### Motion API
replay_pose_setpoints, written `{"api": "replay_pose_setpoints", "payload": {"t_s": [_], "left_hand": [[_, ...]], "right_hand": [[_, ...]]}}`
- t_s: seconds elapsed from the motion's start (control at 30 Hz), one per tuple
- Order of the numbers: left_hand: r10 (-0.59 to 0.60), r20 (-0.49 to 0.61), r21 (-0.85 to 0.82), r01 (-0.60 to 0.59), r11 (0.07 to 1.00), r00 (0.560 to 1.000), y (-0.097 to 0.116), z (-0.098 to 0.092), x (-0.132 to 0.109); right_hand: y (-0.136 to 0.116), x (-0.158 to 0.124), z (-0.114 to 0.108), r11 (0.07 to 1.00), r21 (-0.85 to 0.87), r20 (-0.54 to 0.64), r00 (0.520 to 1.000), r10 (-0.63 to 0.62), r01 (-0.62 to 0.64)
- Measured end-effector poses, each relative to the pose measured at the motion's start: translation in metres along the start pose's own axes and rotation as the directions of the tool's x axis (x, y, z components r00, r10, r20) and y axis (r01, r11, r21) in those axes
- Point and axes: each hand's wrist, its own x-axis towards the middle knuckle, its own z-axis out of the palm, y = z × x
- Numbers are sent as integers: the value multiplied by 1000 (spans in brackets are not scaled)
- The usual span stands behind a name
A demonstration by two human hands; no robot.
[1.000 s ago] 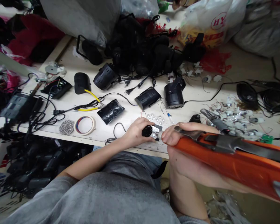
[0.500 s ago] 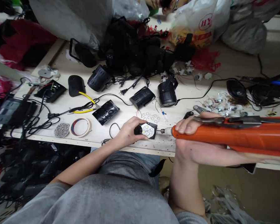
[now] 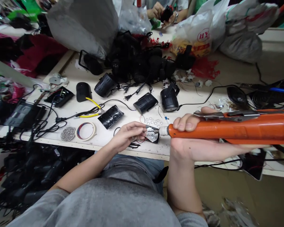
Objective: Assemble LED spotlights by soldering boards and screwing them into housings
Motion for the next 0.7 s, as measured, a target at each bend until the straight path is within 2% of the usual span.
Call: {"api": "replay_pose_setpoints", "payload": {"t_s": [0.07,0.17,0.37,0.5,0.7], "left_hand": [[-70,30,-118,73,990,997,2,7,-6],[-75,44,-186,82,979,996,1,15,-11],[-76,-10,-199,73,977,997,-5,15,-11],[-100,38,-201,105,974,994,-4,12,-12],[-160,76,-302,176,937,984,-2,13,-14]], "right_hand": [[1,-3,8,1000,15,17,1000,14,-14],[4,-9,13,997,38,43,997,65,-67],[10,-18,12,988,50,163,978,133,-143],[9,-22,13,988,62,185,974,129,-142],[8,-27,23,986,57,185,972,145,-158]]}}
